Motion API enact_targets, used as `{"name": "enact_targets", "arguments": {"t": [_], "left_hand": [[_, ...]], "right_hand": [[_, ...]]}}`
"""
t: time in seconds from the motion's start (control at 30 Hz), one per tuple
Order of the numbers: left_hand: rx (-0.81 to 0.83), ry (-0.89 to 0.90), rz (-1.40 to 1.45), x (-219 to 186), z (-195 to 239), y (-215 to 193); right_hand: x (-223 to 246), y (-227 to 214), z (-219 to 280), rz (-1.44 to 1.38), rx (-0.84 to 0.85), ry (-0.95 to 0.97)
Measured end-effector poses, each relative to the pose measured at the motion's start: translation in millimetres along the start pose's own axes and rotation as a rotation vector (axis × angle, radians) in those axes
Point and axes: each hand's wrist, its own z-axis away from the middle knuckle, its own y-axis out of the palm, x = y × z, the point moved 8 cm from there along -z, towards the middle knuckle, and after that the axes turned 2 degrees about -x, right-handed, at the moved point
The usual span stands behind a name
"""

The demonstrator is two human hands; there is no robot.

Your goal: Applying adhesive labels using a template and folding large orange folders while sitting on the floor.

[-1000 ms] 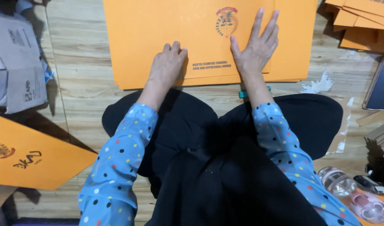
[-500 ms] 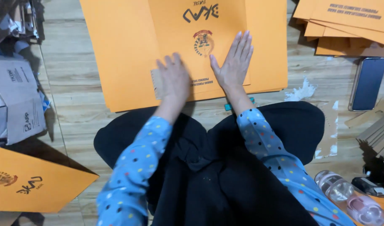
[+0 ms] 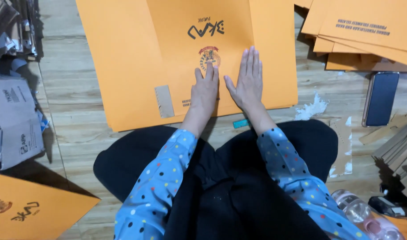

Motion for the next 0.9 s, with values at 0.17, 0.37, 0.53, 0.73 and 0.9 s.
{"name": "enact_targets", "arguments": {"t": [0.17, 0.37, 0.53, 0.73, 0.9], "left_hand": [[0.022, 0.003, -0.265, 1, -2, 2], [0.034, -0.034, -0.246, 1, -2, 0], [0.113, -0.019, -0.236, 1, -4, 6], [-0.15, -0.072, -0.153, -2, -5, 13], [-0.284, -0.148, -0.21, -20, -29, 24]], "right_hand": [[-4, 4, -65, -0.06, 0.072, -0.027], [-10, 23, -158, 0.011, 0.019, -0.1], [-4, 10, -175, -0.023, 0.019, -0.087], [1, -14, -38, -0.057, 0.035, -0.077], [-5, -17, 86, 0.0, 0.092, -0.024]]}}
